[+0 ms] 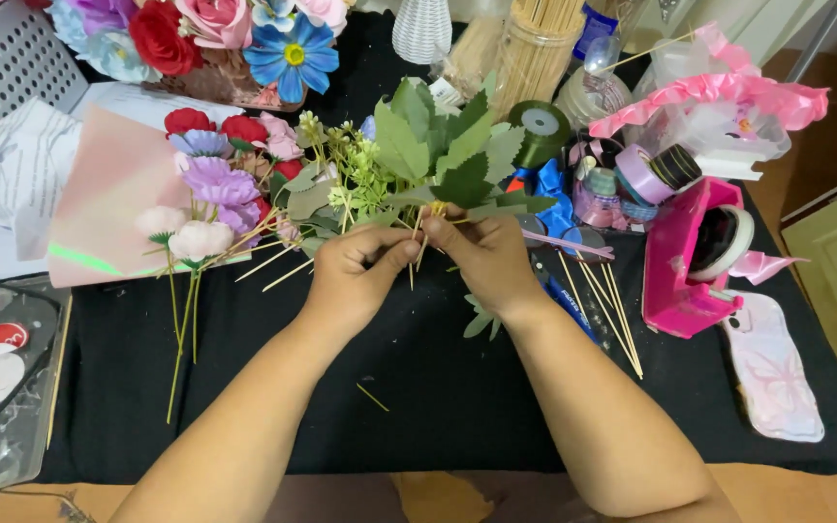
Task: The person arranges artificial leaves and flowers on wooden sticks. They use blue-handled shears to cut the sticks to size and then attach the leaves to the stems, placing the finished pieces on the table.
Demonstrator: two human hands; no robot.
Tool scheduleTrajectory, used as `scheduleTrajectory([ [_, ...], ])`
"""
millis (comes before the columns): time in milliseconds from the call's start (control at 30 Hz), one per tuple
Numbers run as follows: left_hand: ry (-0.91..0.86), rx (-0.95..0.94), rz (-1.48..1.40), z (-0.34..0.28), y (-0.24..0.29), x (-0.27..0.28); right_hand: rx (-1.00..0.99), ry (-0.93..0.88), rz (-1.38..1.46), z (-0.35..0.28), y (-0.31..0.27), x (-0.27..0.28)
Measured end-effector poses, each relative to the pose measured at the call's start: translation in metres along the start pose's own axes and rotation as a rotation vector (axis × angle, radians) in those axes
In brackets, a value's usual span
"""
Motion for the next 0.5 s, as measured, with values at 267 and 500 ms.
scheduleTrajectory([
  [267, 0.021, -0.272, 0.159, -0.004, 0.004, -0.002, 0.044, -0.041, -0.110, -0.005, -0.007, 0.001],
  [500, 0.017, -0.238, 0.110, -0.006, 0.009, 0.008, -0.010, -0.138, 0.039, -0.005, -0.037, 0.000],
])
Point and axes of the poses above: each hand's wrist, its own z-axis towards the middle knuckle, its own x-axis out of the back of the hand, y = z × x, the point moved 4 cm from there along z, towards the middle knuckle, and after that the axes turned 10 degrees about y, right-handed, at the moved point
